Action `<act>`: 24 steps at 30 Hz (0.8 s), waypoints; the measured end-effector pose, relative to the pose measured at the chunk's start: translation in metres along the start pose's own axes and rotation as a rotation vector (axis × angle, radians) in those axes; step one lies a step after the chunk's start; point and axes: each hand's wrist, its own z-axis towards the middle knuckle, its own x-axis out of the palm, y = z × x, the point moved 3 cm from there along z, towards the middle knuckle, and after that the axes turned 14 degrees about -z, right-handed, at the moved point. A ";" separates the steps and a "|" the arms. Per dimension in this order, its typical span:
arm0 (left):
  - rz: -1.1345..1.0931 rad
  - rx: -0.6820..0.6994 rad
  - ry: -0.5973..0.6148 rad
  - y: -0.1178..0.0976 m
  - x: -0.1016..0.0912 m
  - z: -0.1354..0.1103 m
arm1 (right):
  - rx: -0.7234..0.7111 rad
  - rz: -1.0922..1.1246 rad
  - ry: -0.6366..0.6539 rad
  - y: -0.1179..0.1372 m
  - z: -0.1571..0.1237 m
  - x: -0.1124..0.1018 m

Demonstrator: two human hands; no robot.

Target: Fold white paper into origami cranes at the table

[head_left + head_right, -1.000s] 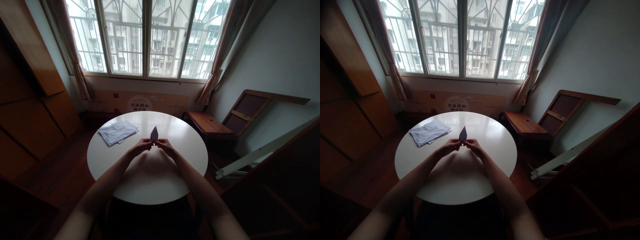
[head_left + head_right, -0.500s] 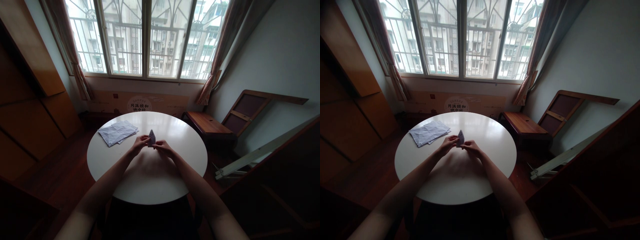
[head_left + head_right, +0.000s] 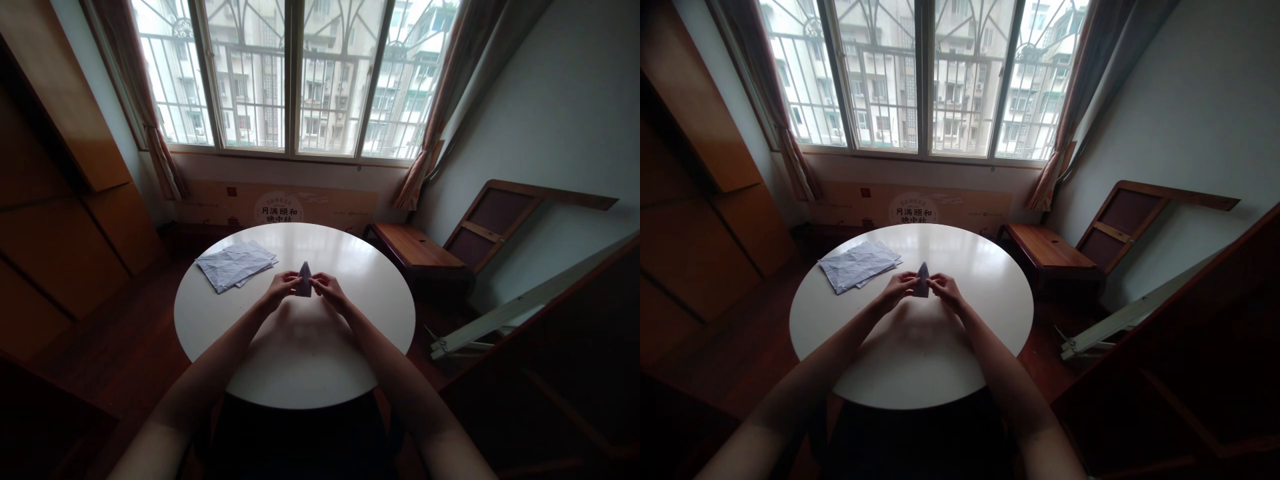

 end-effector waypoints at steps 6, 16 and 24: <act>0.023 -0.041 0.052 -0.001 0.004 -0.003 | 0.014 0.047 -0.074 -0.007 0.004 -0.002; 0.002 -0.059 0.087 -0.003 0.008 -0.007 | 0.058 0.144 -0.031 -0.015 0.007 0.000; -0.047 0.012 0.020 -0.002 0.004 -0.002 | -0.012 0.081 -0.047 -0.014 0.008 -0.002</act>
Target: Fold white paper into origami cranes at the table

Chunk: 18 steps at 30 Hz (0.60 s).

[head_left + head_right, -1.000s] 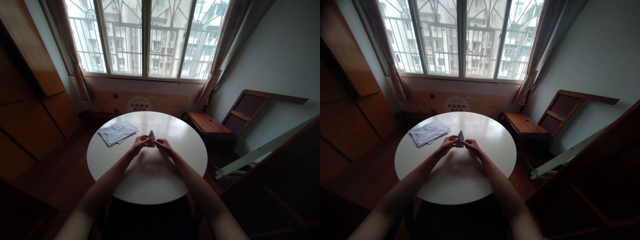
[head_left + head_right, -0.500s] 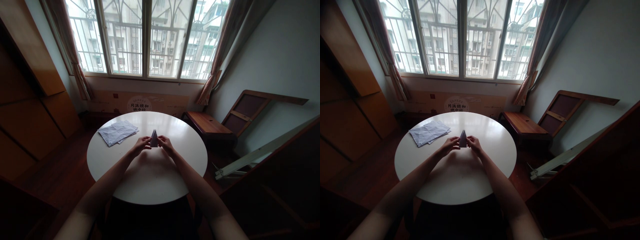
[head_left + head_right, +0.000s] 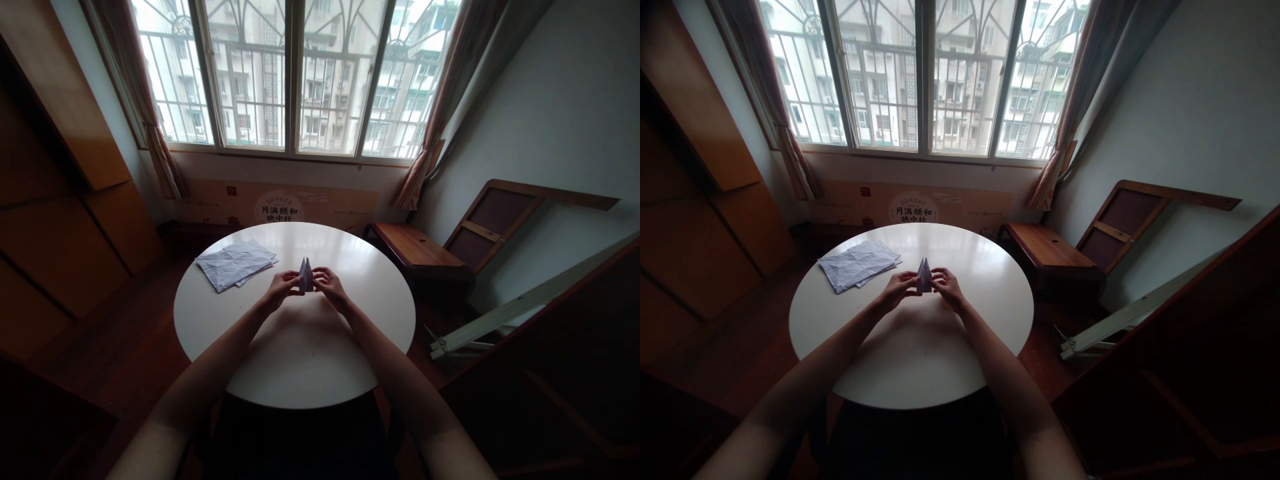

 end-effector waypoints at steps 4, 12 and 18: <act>0.013 0.013 0.012 0.001 0.000 0.001 | -0.033 -0.134 -0.098 -0.002 0.001 -0.003; 0.049 0.035 0.051 0.000 0.002 0.000 | -0.056 -0.092 -0.011 0.000 0.001 0.002; 0.059 0.039 0.058 0.000 0.003 -0.001 | -0.066 -0.031 0.004 0.001 0.000 0.003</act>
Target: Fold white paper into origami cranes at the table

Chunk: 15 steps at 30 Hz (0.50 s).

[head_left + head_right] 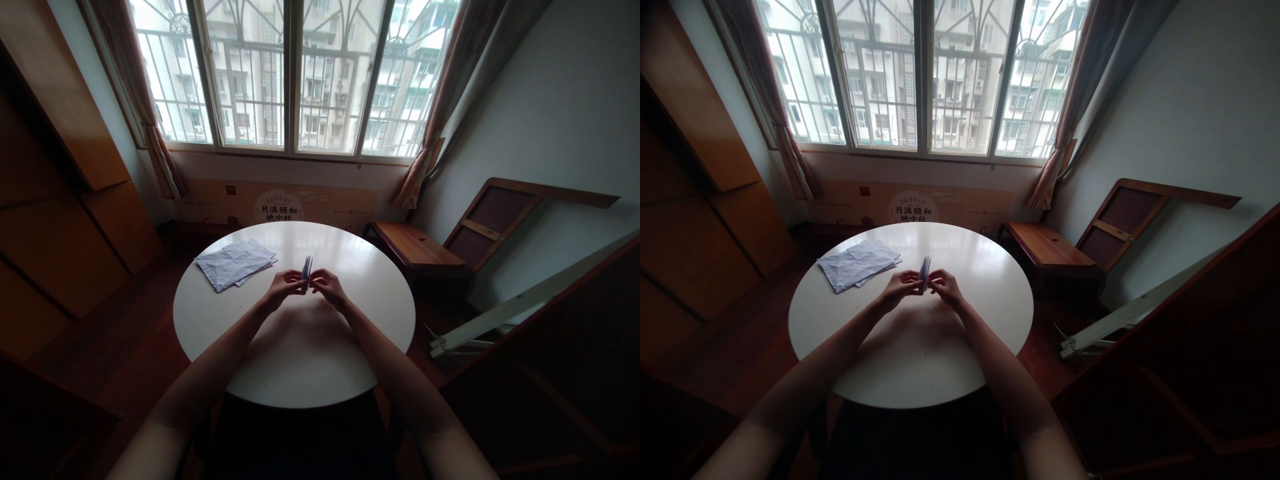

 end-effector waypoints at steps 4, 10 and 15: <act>0.006 0.000 0.008 -0.001 0.001 -0.001 | 0.011 0.028 0.008 0.002 -0.001 0.000; 0.003 0.003 0.000 0.000 0.000 -0.001 | 0.030 0.007 0.034 0.007 -0.003 0.000; -0.017 -0.010 0.016 0.001 -0.002 -0.001 | 0.020 -0.008 0.041 0.011 -0.005 0.000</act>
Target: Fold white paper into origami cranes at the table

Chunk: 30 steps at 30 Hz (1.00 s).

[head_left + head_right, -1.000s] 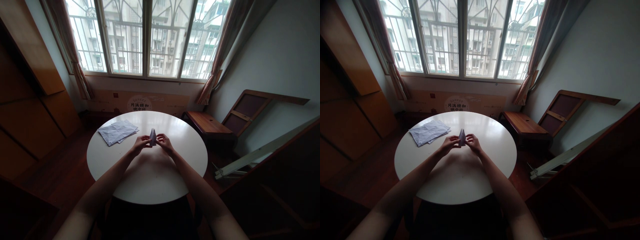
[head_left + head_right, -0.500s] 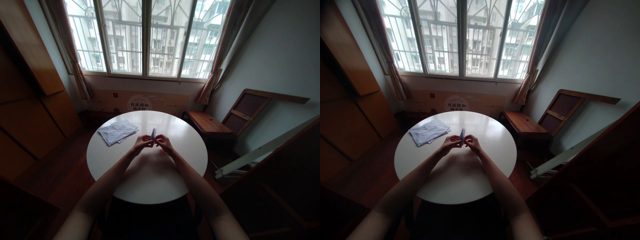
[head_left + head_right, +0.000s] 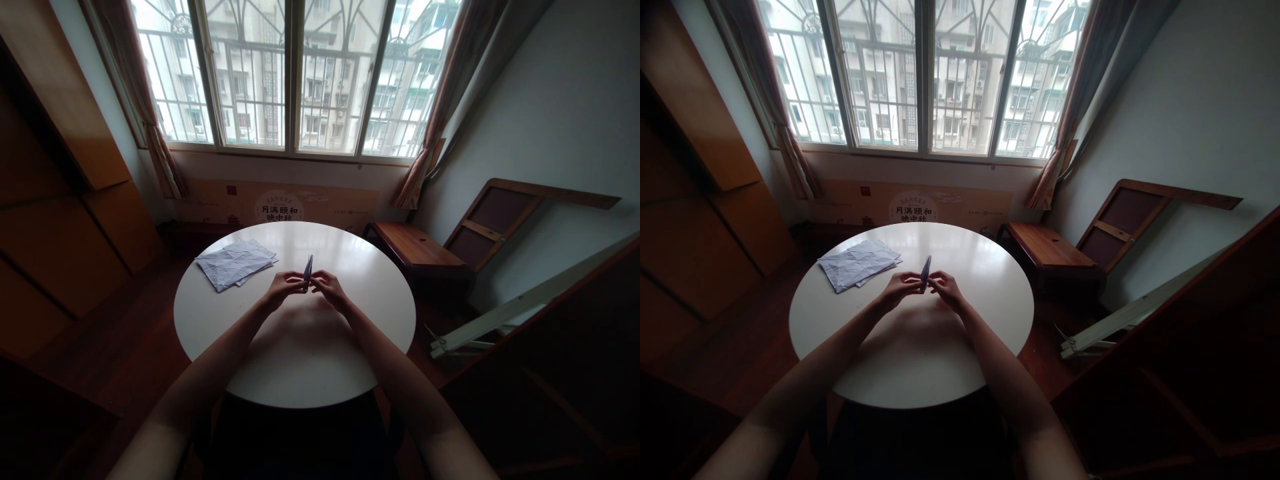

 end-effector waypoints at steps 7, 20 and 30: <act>-0.005 -0.016 -0.025 0.002 -0.003 0.002 | -0.010 -0.006 0.054 0.003 -0.002 0.001; 0.062 -0.020 -0.048 0.002 -0.005 0.002 | 0.027 0.045 0.031 -0.001 -0.001 0.000; 0.020 0.084 -0.139 0.002 -0.010 0.008 | 0.060 0.151 -0.095 -0.011 0.005 -0.004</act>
